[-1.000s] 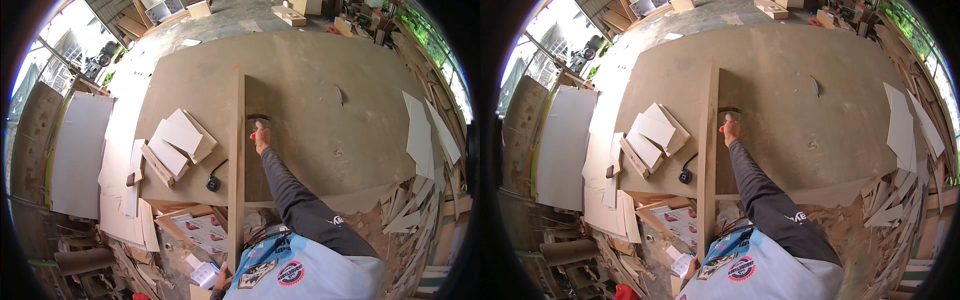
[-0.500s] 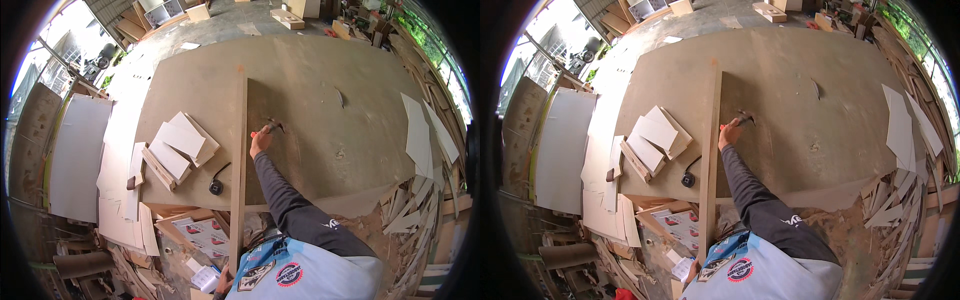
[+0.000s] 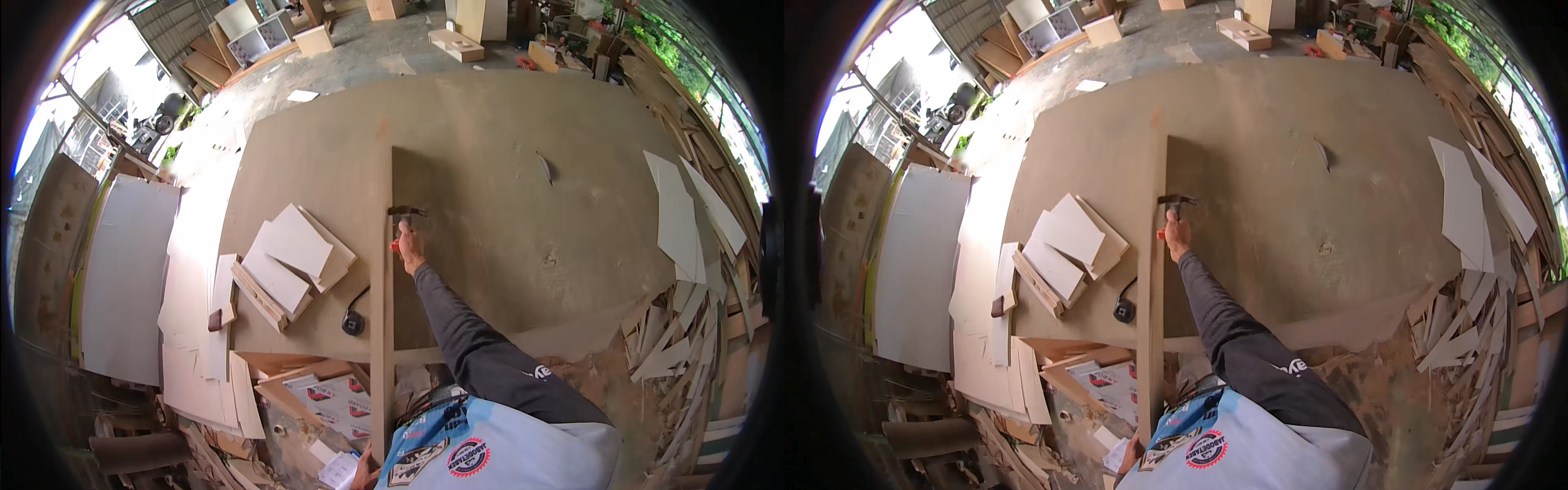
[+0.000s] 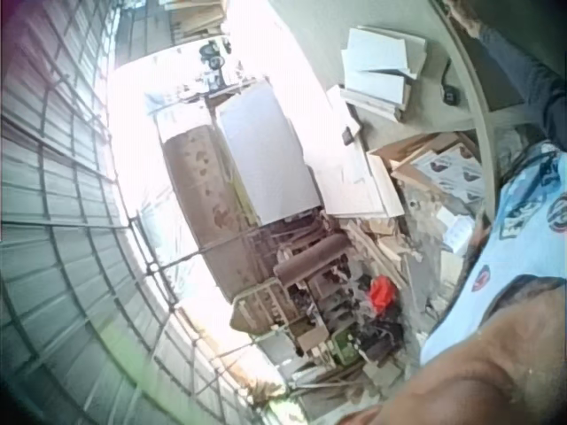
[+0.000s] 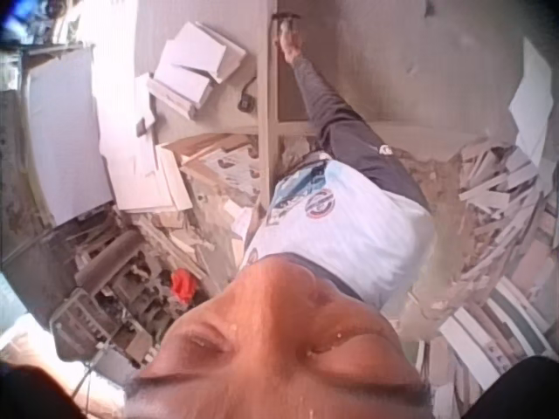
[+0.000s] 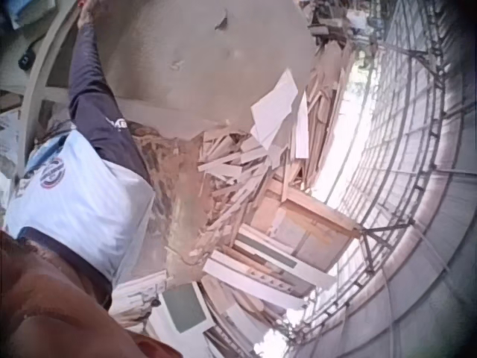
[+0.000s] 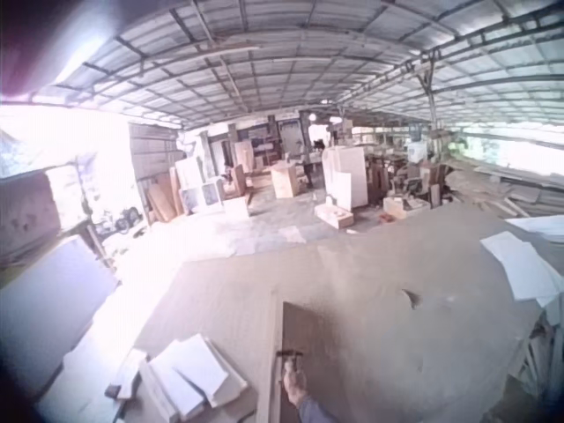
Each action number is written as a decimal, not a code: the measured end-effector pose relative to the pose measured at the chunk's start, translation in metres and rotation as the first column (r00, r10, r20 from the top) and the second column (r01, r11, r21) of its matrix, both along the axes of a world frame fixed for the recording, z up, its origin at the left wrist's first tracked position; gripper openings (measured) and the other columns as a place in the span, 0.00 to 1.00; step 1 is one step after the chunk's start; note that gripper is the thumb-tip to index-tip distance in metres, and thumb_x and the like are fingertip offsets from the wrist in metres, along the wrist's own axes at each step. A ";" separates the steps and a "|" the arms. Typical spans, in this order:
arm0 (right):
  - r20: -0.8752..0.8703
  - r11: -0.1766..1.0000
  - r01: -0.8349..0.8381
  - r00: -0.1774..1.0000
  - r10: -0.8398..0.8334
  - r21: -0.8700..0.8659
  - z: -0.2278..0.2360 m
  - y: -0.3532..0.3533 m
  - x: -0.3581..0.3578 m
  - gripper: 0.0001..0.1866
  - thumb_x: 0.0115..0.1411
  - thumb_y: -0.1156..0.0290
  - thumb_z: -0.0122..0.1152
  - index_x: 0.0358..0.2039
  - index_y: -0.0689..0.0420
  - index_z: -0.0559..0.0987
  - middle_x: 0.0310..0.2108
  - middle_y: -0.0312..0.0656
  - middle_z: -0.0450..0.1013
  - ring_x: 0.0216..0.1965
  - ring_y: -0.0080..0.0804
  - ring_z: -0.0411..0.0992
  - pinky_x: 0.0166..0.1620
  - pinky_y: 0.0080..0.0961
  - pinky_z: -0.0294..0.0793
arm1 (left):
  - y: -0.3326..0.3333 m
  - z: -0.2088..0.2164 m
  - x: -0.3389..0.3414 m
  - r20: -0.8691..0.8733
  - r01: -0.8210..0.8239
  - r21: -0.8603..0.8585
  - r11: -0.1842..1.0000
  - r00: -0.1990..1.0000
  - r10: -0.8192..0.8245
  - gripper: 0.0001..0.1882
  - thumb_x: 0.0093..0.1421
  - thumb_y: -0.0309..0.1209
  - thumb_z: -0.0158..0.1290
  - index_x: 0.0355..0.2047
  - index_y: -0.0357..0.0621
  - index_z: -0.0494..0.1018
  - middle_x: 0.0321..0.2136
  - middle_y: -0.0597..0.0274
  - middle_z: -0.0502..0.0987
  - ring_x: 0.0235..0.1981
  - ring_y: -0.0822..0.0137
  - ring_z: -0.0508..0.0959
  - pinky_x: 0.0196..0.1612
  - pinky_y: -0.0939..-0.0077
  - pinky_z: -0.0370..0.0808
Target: The person measures a white panel with a tape measure, marks it with a pencil, and uses a hammer to nail a wooden board onto a large wooden sheet.
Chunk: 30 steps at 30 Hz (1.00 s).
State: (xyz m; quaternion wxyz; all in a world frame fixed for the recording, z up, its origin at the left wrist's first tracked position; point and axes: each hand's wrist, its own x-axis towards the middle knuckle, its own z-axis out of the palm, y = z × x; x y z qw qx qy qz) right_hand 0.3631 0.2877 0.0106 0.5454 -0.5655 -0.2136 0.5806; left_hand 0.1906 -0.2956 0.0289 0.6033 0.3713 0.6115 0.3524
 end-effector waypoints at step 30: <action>-0.039 0.935 -0.337 0.938 0.343 0.108 0.002 -0.149 0.269 0.22 0.66 0.45 0.58 0.32 0.54 0.78 0.15 0.32 0.69 0.14 0.19 0.69 0.19 0.18 0.62 | 0.237 0.030 0.107 -0.667 0.422 0.292 0.858 0.733 -0.133 0.50 0.50 0.41 0.65 0.71 0.42 0.58 0.72 0.39 0.51 0.74 0.37 0.45 0.74 0.46 0.45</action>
